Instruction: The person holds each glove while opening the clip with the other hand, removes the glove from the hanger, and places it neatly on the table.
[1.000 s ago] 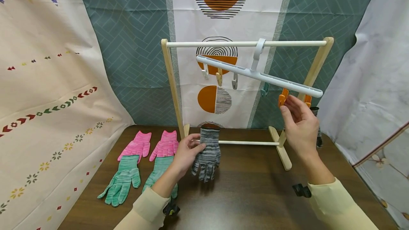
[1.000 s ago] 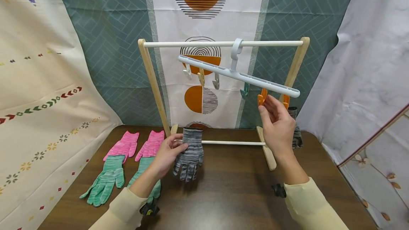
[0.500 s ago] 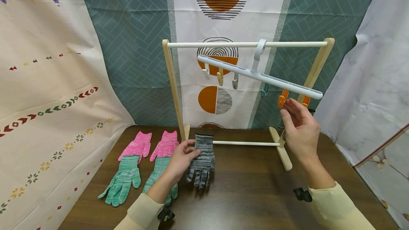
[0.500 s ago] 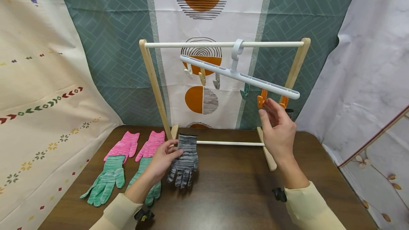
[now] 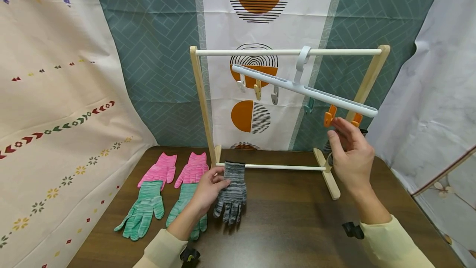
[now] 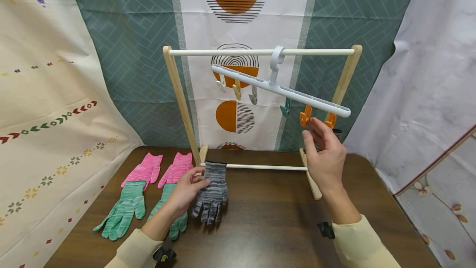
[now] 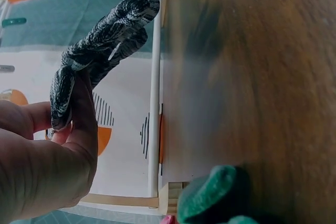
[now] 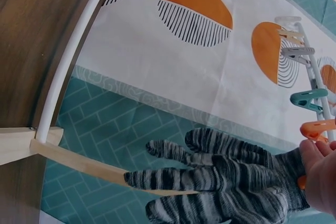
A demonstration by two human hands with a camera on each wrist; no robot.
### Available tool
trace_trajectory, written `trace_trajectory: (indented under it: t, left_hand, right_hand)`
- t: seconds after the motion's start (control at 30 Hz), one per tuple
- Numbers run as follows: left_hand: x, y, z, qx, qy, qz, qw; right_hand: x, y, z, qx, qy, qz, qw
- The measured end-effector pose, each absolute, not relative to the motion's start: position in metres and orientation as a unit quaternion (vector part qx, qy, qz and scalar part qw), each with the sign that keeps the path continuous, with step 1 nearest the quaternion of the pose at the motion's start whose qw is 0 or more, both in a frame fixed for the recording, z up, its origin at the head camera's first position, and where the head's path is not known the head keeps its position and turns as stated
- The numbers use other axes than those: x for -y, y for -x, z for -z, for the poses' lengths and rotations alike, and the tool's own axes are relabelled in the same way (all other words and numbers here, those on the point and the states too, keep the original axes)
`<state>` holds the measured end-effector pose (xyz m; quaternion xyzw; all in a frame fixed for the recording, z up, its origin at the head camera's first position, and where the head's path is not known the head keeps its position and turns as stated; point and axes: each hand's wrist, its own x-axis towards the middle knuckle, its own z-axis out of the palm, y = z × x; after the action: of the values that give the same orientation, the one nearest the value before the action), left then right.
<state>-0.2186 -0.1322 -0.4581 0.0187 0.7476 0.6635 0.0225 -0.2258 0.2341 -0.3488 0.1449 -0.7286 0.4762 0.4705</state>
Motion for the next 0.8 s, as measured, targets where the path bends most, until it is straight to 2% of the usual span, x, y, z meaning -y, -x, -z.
trace_trajectory:
  t: [0.43,0.8]
  left_hand:
    - [0.137,0.215,0.463,-0.757,-0.014,-0.652,0.037]
    - [0.139,0.215,0.468,-0.765,-0.001,-0.642,0.054]
  right_hand:
    - [-0.219,0.208,0.340,0.708,-0.186,-0.481,0.482]
    - [-0.217,0.197,0.340,0.728,-0.232,-0.460,0.452]
